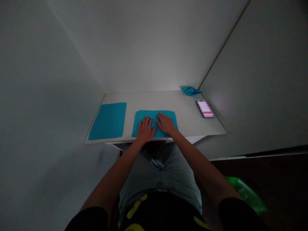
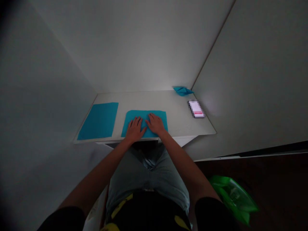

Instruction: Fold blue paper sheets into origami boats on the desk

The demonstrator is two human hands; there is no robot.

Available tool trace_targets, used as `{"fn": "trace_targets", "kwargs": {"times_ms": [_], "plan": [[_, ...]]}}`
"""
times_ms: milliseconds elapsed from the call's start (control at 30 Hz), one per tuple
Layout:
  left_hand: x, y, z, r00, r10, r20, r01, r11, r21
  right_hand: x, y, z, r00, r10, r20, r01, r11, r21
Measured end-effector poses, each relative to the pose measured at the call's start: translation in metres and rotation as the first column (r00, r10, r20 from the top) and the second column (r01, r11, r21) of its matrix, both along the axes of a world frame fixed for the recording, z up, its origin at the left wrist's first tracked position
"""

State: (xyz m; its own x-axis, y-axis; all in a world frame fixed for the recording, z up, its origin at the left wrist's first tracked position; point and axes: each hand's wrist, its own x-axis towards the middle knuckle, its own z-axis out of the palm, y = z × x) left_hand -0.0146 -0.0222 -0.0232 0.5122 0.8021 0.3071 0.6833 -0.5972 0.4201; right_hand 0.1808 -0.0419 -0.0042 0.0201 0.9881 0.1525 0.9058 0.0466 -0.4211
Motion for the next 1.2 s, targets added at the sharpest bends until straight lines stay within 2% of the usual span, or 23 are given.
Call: {"fn": "trace_targets", "kwargs": {"times_ms": [100,167,367,467,733,867,1000,1100,1200], "plan": [[0.004,-0.009,-0.003,1.0,0.019,-0.005,-0.019,1.0,0.007,0.007,0.0,-0.015,0.999,-0.004,0.046,0.002,1.0,0.031],[0.005,-0.004,-0.005,0.999,0.037,0.011,-0.036,0.999,-0.009,0.016,-0.001,-0.019,0.998,0.0,0.063,-0.003,0.999,0.05],[-0.007,0.047,-0.003,0.996,0.089,0.023,-0.087,0.994,-0.072,0.031,-0.002,-0.016,0.993,0.07,0.094,-0.07,0.998,-0.002],[-0.016,0.062,-0.001,0.996,0.087,0.003,-0.086,0.994,-0.069,0.038,-0.001,-0.016,0.995,0.06,0.077,-0.061,0.998,0.01],[-0.018,0.063,0.002,0.993,0.107,-0.045,-0.111,0.991,-0.077,0.075,-0.004,-0.017,0.996,-0.05,0.069,0.052,0.998,-0.034],[-0.014,0.056,0.02,0.968,0.135,-0.211,-0.164,0.978,-0.126,0.088,-0.017,-0.013,0.976,-0.18,0.126,0.187,0.981,-0.052],[-0.011,0.05,0.046,0.878,0.137,-0.459,-0.246,0.951,-0.186,0.092,-0.026,-0.01,0.942,-0.297,0.159,0.302,0.953,-0.005],[-0.011,0.059,0.065,0.842,0.113,-0.528,-0.243,0.952,-0.185,0.092,-0.025,-0.007,0.95,-0.272,0.155,0.273,0.962,0.013],[-0.01,0.076,0.079,0.851,0.057,-0.522,-0.177,0.967,-0.183,0.092,-0.024,-0.005,0.967,-0.211,0.146,0.209,0.977,0.025]]}}
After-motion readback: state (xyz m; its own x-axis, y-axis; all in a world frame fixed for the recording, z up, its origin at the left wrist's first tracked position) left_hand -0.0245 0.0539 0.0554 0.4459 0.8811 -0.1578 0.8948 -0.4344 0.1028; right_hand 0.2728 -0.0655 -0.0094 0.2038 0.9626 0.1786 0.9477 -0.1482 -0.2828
